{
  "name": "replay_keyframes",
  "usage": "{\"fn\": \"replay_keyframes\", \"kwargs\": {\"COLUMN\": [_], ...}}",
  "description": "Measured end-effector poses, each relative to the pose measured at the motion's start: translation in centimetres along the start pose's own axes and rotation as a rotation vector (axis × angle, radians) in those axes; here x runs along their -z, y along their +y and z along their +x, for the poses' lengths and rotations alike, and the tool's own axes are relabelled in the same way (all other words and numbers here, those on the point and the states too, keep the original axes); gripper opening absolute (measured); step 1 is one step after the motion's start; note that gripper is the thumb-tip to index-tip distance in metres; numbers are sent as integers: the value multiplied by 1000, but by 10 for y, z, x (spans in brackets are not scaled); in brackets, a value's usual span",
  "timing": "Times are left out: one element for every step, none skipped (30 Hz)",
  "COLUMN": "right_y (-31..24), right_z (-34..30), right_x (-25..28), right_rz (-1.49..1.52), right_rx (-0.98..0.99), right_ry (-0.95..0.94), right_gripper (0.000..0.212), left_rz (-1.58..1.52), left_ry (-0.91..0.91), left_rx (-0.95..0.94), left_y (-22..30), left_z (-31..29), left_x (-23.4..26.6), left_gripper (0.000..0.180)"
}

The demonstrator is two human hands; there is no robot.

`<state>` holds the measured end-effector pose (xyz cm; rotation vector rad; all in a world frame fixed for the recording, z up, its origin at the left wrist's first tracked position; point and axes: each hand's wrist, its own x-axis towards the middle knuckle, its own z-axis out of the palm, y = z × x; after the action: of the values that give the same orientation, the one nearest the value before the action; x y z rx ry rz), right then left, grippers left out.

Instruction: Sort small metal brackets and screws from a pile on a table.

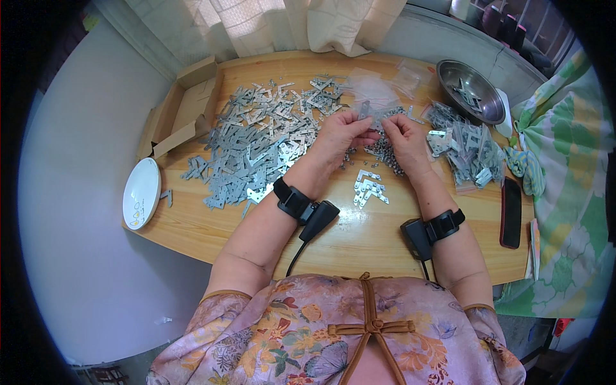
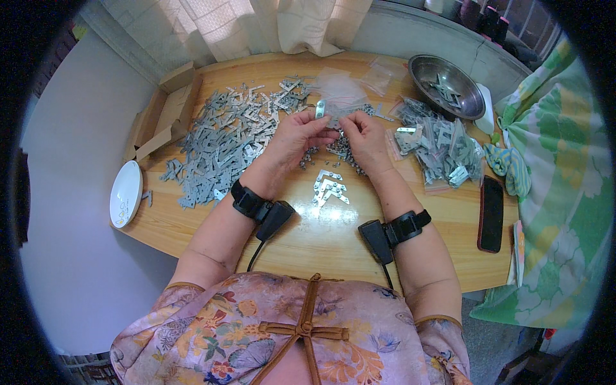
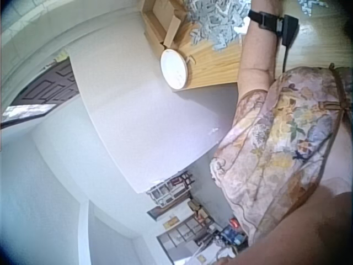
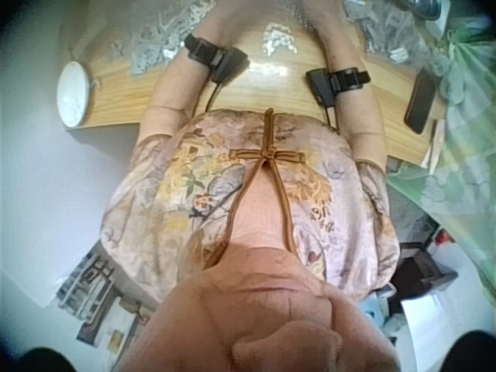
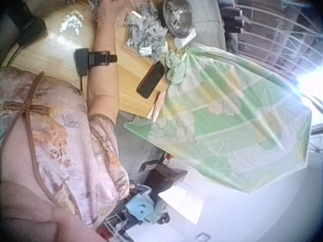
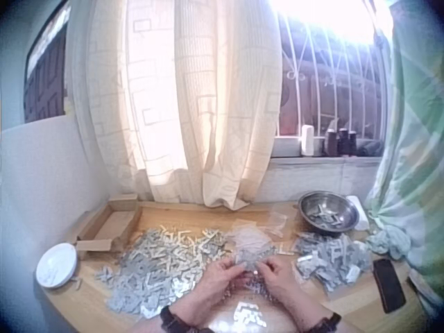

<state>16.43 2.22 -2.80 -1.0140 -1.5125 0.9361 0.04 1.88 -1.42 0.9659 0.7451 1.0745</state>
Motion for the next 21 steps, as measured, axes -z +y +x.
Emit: {"fn": "replay_keyframes", "kwargs": {"right_y": [4, 10, 14, 13, 10, 7, 2, -4, -7, -8, -8, -9, -8, -7, -7, -6, -5, -4, -3, -2, -1], "right_z": [1, 3, 4, 3, 3, 2, 0, -2, -3, -3, -4, -4, -4, -4, -3, -3, -3, -2, -2, -2, -1], "right_x": [1, 1, 2, 3, 4, 5, 5, 4, 3, 2, 2, 2, 2, 2, 2, 2, 2, 2, 2, 2, 2], "right_rz": [-1, -90, -179, -178, -428, -679, -678, -815, -951, -952, -997, -1041, -1042, -1056, -1070, -1070, -1087, -1104, -1103, -1092, -1081], "right_rx": [0, 56, 112, 112, 228, 344, 344, 390, 435, 434, 426, 417, 417, 430, 443, 442, 449, 456, 456, 461, 467], "right_ry": [2, 65, 128, 126, 125, 123, 121, 58, -8, -6, -59, -113, -112, -112, -113, -112, -106, -99, -99, -84, -68], "right_gripper": [16, 14, 12, 12, 11, 11, 11, 11, 11, 11, 11, 11, 11, 11, 10, 10, 10, 9, 9, 8, 7], "left_rz": [0, 6, 12, 12, 6, 0, 0, -16, -32, -32, -34, -36, -36, -41, -45, -45, -39, -34, -33, -21, -9], "left_ry": [-2, 36, 74, 76, 95, 113, 114, 116, 118, 117, 111, 105, 105, 109, 114, 114, 121, 129, 129, 132, 134], "left_rx": [1, -3, -7, -7, -19, -31, -31, -38, -45, -45, -53, -62, -62, -61, -60, -60, -57, -54, -54, -52, -50], "left_y": [1, 2, 2, 2, 2, 2, 2, 1, 1, 0, -1, -1, -2, -2, -2, -2, -2, -2, -2, -2, -2], "left_z": [0, 0, 0, 0, 1, 1, 1, 1, 1, 1, 2, 2, 2, 3, 3, 2, 2, 2, 2, 2, 2], "left_x": [-1, -2, -4, -2, 0, 1, 3, 4, 5, 4, 5, 5, 5, 4, 4, 4, 3, 2, 2, 2, 2], "left_gripper": [17, 17, 16, 16, 16, 16, 16, 15, 15, 15, 15, 15, 15, 14, 14, 14, 14, 14, 14, 14, 14]}}
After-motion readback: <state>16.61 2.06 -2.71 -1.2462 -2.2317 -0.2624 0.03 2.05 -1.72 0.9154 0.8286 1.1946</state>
